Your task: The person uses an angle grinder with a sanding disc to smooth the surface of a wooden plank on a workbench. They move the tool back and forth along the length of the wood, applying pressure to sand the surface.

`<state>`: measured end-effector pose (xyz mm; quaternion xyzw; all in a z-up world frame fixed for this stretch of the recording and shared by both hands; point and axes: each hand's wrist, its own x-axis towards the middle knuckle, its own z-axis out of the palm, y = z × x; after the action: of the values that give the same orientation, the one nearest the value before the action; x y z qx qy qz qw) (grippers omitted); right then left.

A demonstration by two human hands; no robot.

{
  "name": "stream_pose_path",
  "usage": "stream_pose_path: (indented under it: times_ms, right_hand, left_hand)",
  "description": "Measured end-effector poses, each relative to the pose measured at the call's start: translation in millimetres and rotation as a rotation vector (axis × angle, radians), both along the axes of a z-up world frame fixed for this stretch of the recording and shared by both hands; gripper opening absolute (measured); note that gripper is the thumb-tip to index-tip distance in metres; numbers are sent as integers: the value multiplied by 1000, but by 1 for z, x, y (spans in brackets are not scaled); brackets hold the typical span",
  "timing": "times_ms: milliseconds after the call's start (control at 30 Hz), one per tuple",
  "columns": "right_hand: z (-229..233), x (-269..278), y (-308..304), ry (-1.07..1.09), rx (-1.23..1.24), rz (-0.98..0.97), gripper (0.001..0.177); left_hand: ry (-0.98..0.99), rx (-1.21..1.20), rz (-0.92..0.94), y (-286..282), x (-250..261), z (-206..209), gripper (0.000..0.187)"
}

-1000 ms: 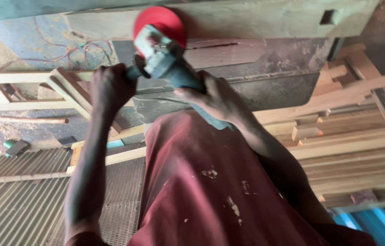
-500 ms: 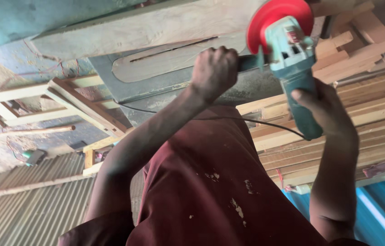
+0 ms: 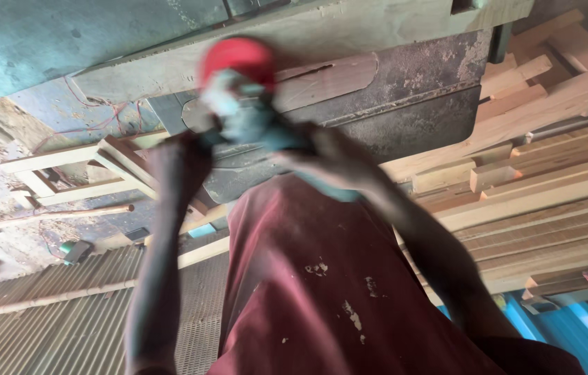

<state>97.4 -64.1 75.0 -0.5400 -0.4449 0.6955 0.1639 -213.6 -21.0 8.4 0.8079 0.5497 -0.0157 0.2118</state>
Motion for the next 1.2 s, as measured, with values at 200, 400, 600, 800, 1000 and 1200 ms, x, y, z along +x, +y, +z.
stream_pose_path:
  times_ms: [200, 400, 600, 800, 1000, 1200]
  right_hand:
    - [9, -38, 33, -182, -146, 157, 75]
    - [18, 85, -1, -107, -58, -78, 58]
    - [35, 206, -49, -119, -224, -393, 53]
    - [34, 229, -68, -168, -240, -473, 58]
    - [17, 139, -34, -4, -104, -297, 43]
    - [7, -2, 29, -95, -90, 85, 66]
  left_hand:
    - [-58, -106, 88, 30, -29, 21, 39]
    - [-22, -152, -135, 40, 98, -8, 23]
    - [-234, -192, -274, 44, 266, -10, 11]
    - [-339, -179, -254, 31, 301, -1, 20]
    - [-78, -196, -162, 19, 169, -14, 16]
    - [33, -52, 48, 23, -6, 11, 37]
